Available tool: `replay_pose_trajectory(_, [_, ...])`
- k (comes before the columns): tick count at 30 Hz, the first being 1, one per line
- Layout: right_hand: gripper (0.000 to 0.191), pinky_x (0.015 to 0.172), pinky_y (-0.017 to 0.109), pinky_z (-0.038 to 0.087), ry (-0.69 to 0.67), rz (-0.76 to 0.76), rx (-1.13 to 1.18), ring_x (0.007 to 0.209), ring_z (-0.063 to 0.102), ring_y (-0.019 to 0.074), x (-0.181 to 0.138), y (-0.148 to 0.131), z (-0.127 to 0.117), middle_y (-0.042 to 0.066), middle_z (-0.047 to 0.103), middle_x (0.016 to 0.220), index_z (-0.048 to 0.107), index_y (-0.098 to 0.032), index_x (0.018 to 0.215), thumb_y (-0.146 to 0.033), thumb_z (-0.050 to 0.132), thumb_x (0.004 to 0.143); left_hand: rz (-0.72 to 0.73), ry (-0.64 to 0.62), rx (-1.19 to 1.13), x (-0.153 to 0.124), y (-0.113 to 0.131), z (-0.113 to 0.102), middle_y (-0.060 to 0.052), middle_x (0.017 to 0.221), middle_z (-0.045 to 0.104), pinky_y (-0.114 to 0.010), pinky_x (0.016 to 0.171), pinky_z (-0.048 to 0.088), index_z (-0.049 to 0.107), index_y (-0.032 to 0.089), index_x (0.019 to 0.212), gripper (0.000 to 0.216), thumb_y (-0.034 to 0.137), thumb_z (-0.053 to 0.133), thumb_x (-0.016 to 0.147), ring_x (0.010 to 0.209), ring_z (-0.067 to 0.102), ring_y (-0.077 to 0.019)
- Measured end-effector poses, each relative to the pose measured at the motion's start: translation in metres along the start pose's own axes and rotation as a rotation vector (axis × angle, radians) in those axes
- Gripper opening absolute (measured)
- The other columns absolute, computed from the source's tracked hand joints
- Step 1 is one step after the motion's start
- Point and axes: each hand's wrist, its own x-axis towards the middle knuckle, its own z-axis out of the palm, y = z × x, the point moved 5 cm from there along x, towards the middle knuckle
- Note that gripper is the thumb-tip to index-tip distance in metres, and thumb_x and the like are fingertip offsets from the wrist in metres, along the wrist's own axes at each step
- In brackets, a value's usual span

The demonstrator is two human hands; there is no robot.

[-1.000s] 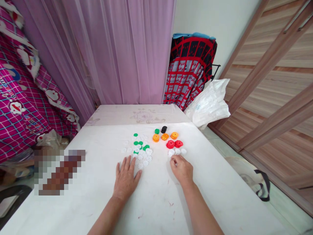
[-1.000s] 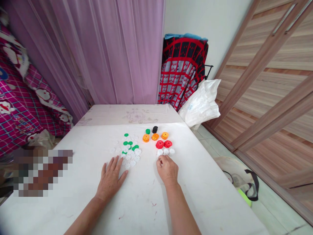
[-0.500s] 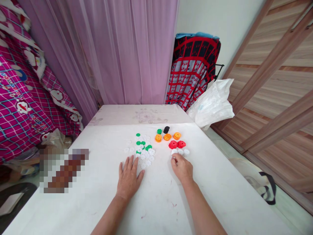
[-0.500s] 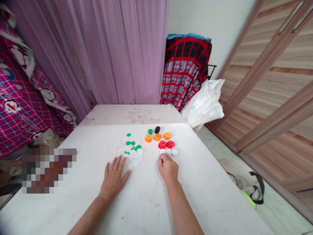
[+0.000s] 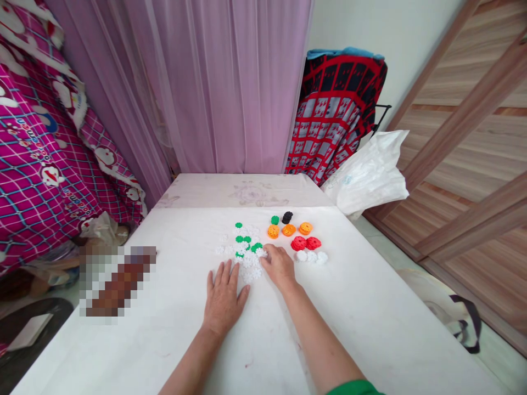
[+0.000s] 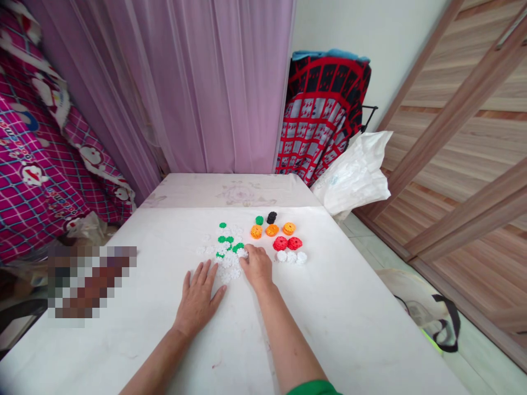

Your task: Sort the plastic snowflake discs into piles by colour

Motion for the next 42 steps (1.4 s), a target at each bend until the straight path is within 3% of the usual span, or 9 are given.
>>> replay_pose_trajectory(4, [0.028, 0.071, 0.026, 0.041, 0.073, -0.003, -0.029, 0.085, 0.060, 0.0185, -0.005, 0.002, 0.001, 0.004, 0.070, 0.087, 0.064, -0.023, 0.108, -0.025, 0.058, 0.081, 0.009, 0.011, 0.003, 0.000, 0.000, 0.001, -0.012, 0.151, 0.040, -0.057, 0.112, 0.025, 0.042, 0.018, 0.143, 0.059, 0.048, 0.037, 0.093, 0.140, 0.034, -0.0308])
replay_pose_trajectory(8, [0.025, 0.075, 0.027, 0.043, 0.250, -0.045, 0.026, 0.084, 0.061, 0.0184, -0.013, 0.014, -0.019, 0.005, 0.070, 0.087, 0.067, -0.021, 0.103, -0.029, 0.054, 0.083, 0.011, 0.014, 0.003, 0.000, -0.001, 0.001, -0.013, 0.150, 0.040, -0.057, 0.112, 0.026, 0.042, 0.017, 0.143, 0.059, 0.048, 0.037, 0.093, 0.140, 0.035, -0.0309])
replay_pose_trajectory(11, [0.024, 0.082, 0.030, 0.044, 0.385, -0.040, 0.060, 0.088, 0.060, 0.0196, -0.020, 0.042, -0.049, 0.007, 0.071, 0.095, 0.069, -0.021, 0.095, -0.031, 0.051, 0.085, 0.012, 0.020, 0.000, 0.000, -0.002, 0.001, -0.013, 0.150, 0.041, -0.056, 0.112, 0.026, 0.042, 0.016, 0.143, 0.059, 0.047, 0.038, 0.093, 0.140, 0.035, -0.0309])
replay_pose_trajectory(15, [0.025, 0.081, 0.032, 0.044, 0.514, 0.125, 0.001, 0.087, 0.059, 0.0218, -0.029, 0.097, -0.085, 0.008, 0.071, 0.093, 0.071, -0.021, 0.090, -0.035, 0.051, 0.083, 0.016, 0.026, -0.002, 0.000, -0.002, 0.002, -0.013, 0.150, 0.041, -0.057, 0.112, 0.026, 0.042, 0.016, 0.143, 0.059, 0.047, 0.038, 0.093, 0.139, 0.035, -0.0312])
replay_pose_trajectory(20, [0.029, 0.077, 0.033, 0.043, 0.517, 0.200, -0.076, 0.086, 0.056, 0.0232, -0.037, 0.135, -0.099, 0.009, 0.071, 0.088, 0.072, -0.021, 0.089, -0.040, 0.050, 0.083, 0.014, 0.030, 0.001, 0.000, -0.003, 0.004, -0.013, 0.150, 0.041, -0.057, 0.112, 0.026, 0.042, 0.016, 0.143, 0.059, 0.047, 0.037, 0.092, 0.140, 0.035, -0.0311])
replay_pose_trajectory(31, [0.026, 0.079, 0.033, 0.043, 0.444, 0.165, -0.104, 0.087, 0.055, 0.0225, -0.038, 0.132, -0.091, 0.007, 0.071, 0.089, 0.071, -0.022, 0.090, -0.037, 0.051, 0.083, 0.015, 0.031, 0.008, 0.000, -0.002, 0.001, -0.014, 0.149, 0.042, -0.056, 0.112, 0.026, 0.043, 0.016, 0.142, 0.059, 0.047, 0.037, 0.092, 0.139, 0.036, -0.0309])
replay_pose_trajectory(36, [0.024, 0.085, 0.034, 0.044, 0.509, 0.126, -0.079, 0.092, 0.056, 0.0222, -0.039, 0.129, -0.097, 0.008, 0.070, 0.102, 0.071, -0.022, 0.087, -0.034, 0.050, 0.084, 0.017, 0.041, -0.001, 0.000, -0.002, 0.001, -0.013, 0.149, 0.042, -0.056, 0.112, 0.026, 0.043, 0.017, 0.142, 0.059, 0.047, 0.036, 0.092, 0.139, 0.036, -0.0306])
replay_pose_trajectory(39, [0.026, 0.087, 0.034, 0.044, 0.569, 0.112, -0.054, 0.091, 0.058, 0.0216, -0.040, 0.114, -0.099, 0.009, 0.071, 0.099, 0.071, -0.020, 0.088, -0.031, 0.047, 0.087, 0.014, 0.045, -0.006, 0.000, -0.002, 0.002, -0.014, 0.149, 0.042, -0.056, 0.112, 0.026, 0.043, 0.017, 0.142, 0.059, 0.047, 0.036, 0.092, 0.139, 0.036, -0.0305])
replay_pose_trajectory(42, [0.027, 0.086, 0.031, 0.045, 0.520, 0.035, 0.007, 0.089, 0.060, 0.0201, -0.037, 0.080, -0.085, 0.008, 0.071, 0.094, 0.071, -0.021, 0.088, -0.030, 0.045, 0.089, 0.013, 0.047, -0.011, 0.000, -0.002, 0.003, -0.014, 0.149, 0.042, -0.056, 0.113, 0.026, 0.043, 0.017, 0.142, 0.059, 0.047, 0.037, 0.092, 0.139, 0.036, -0.0307])
